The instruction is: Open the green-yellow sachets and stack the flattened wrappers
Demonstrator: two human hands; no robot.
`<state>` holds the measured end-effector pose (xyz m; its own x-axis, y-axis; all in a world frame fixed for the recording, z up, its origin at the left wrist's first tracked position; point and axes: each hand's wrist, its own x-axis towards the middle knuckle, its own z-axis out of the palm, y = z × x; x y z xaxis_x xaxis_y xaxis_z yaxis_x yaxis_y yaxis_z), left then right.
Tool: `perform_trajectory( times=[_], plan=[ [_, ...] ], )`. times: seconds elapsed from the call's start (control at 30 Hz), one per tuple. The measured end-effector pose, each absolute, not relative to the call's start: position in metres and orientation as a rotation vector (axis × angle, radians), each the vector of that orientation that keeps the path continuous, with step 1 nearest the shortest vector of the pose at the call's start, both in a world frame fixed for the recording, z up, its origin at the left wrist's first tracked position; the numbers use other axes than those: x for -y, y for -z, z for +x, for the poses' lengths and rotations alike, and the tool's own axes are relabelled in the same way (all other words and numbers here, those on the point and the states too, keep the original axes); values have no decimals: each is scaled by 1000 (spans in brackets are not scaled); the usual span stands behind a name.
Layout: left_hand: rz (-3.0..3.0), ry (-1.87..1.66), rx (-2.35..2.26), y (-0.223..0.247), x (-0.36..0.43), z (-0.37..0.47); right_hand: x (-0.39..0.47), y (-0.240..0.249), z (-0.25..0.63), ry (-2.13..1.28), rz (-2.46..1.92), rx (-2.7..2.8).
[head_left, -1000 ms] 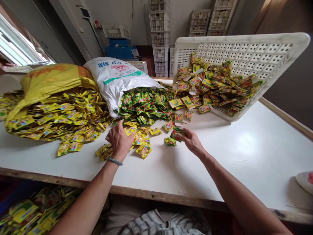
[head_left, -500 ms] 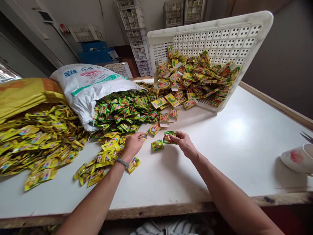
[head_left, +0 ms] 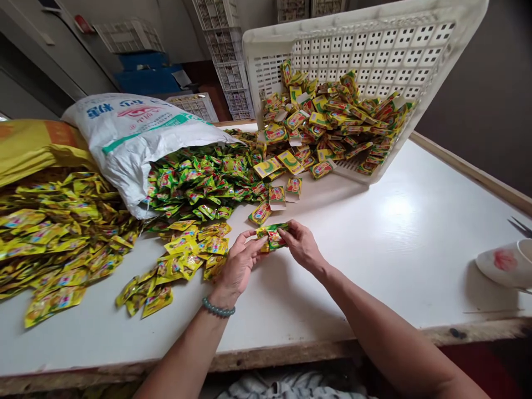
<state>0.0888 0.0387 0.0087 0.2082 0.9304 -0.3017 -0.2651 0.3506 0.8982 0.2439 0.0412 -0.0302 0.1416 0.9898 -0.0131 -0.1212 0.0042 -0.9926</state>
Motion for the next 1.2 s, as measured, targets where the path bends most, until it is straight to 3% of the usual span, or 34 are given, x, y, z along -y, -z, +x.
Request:
perform_trajectory(
  times=[0.27,0.4,0.53,0.7,0.9,1.1,1.2],
  plan=[
    [1123,-910,-1094,2,-55,83,-37,13,249,-1506,-1027,909],
    [1579,-913,-1470,6,-74,71,-46,10,271,-1222,-1160,790],
    [1993,-696,-1854,-6,-101,78,-54,15,286,-1004,-1240,740],
    [2295,-375,-1816,-12,-137,110,-56,24,285,-956,-1281,815],
    [2076,-462,-1677,-7,-146,103,-54,23,285,-984,-1298,845],
    [1049,-692,-1078,-10,-91,72,-47,6,275,-1179,-1043,790],
    [910,-750,-1012,-4,-71,71,-45,1,271,-1279,-961,809]
  ],
)
